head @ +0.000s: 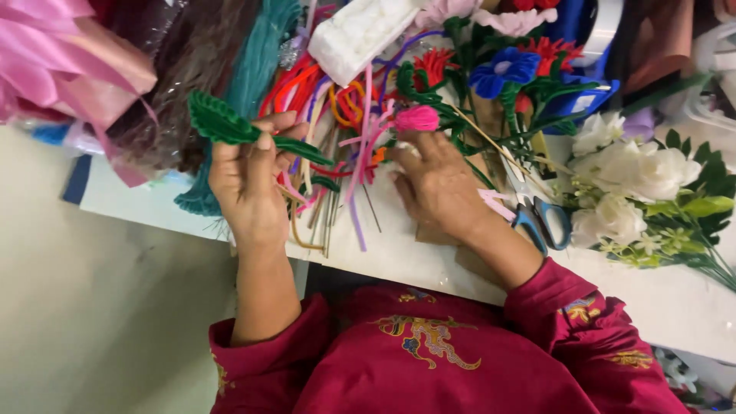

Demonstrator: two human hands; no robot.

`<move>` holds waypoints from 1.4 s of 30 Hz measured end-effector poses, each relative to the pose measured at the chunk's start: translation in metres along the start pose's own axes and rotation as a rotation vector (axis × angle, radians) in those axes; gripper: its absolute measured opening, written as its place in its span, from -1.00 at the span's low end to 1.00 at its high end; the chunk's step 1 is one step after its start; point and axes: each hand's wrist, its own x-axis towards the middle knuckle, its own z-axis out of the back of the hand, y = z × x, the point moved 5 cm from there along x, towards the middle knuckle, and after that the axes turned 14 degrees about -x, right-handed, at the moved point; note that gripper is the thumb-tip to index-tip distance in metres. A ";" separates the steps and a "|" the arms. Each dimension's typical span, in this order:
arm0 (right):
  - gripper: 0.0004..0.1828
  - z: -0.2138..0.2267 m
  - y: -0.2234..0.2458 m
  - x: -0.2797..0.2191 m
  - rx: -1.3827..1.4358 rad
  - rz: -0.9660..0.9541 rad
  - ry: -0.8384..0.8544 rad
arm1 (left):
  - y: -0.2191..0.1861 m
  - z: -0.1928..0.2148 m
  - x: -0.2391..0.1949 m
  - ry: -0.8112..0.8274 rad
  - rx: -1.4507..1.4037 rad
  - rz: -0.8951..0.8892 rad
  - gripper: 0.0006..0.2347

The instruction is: The person shapes green pipe cleaners into leaf-like forms and attaches them to a pink pipe cleaner flower. They use scissors to trim excess material and continue assembling the decorative flower components on a cluttered work table.

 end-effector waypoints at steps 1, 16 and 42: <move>-0.68 -0.009 0.011 0.002 0.004 0.004 -0.004 | -0.002 0.003 0.000 -0.002 0.004 -0.005 -0.91; -0.81 -0.050 0.083 0.008 -0.052 0.218 -0.023 | 0.026 0.016 -0.008 0.081 0.103 0.136 -0.86; -0.80 0.052 -0.087 -0.034 0.049 -0.322 -0.134 | 0.065 -0.032 0.011 0.157 0.239 0.189 -0.86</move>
